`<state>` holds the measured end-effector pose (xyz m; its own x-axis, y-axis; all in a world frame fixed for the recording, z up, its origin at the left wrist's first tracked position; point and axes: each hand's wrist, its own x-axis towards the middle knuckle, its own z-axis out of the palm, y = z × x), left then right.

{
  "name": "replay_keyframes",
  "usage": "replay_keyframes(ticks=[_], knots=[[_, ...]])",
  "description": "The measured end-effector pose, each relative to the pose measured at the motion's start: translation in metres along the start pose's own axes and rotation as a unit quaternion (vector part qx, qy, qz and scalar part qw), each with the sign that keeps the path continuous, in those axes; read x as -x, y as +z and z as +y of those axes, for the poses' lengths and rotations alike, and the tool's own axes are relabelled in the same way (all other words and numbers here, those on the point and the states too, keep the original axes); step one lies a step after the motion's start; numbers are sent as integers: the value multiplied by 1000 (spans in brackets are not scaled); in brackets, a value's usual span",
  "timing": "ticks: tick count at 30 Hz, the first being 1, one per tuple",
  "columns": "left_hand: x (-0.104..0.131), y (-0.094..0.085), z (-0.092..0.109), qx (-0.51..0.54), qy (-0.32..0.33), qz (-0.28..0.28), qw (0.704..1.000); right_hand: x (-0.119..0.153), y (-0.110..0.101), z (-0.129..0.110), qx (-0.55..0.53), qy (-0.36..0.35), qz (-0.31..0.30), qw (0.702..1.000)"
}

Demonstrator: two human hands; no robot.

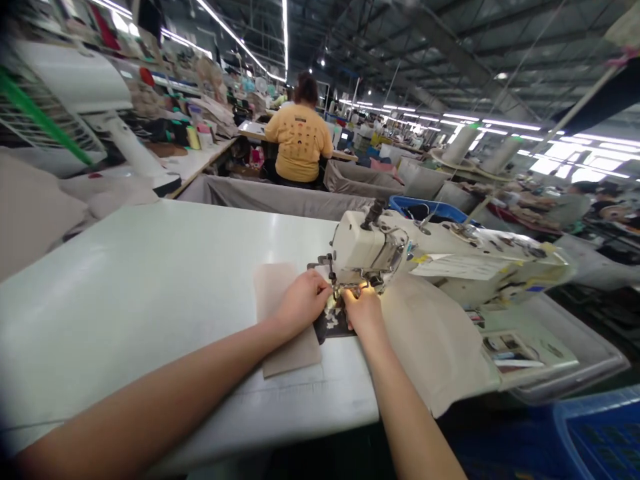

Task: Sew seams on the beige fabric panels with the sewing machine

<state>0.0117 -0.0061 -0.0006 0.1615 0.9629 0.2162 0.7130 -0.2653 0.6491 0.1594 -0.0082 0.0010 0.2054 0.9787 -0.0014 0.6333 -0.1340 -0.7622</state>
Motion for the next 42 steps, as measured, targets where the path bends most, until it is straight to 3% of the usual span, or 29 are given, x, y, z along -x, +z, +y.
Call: replay_keyframes(ticks=[26,42], knots=[[2,3,3,-36,-24,-12,999,-1,-2,24,-65,64,-22,996],[3,5,2,-34,-2,2,999,0,-5,13,-23,79,-25,996]])
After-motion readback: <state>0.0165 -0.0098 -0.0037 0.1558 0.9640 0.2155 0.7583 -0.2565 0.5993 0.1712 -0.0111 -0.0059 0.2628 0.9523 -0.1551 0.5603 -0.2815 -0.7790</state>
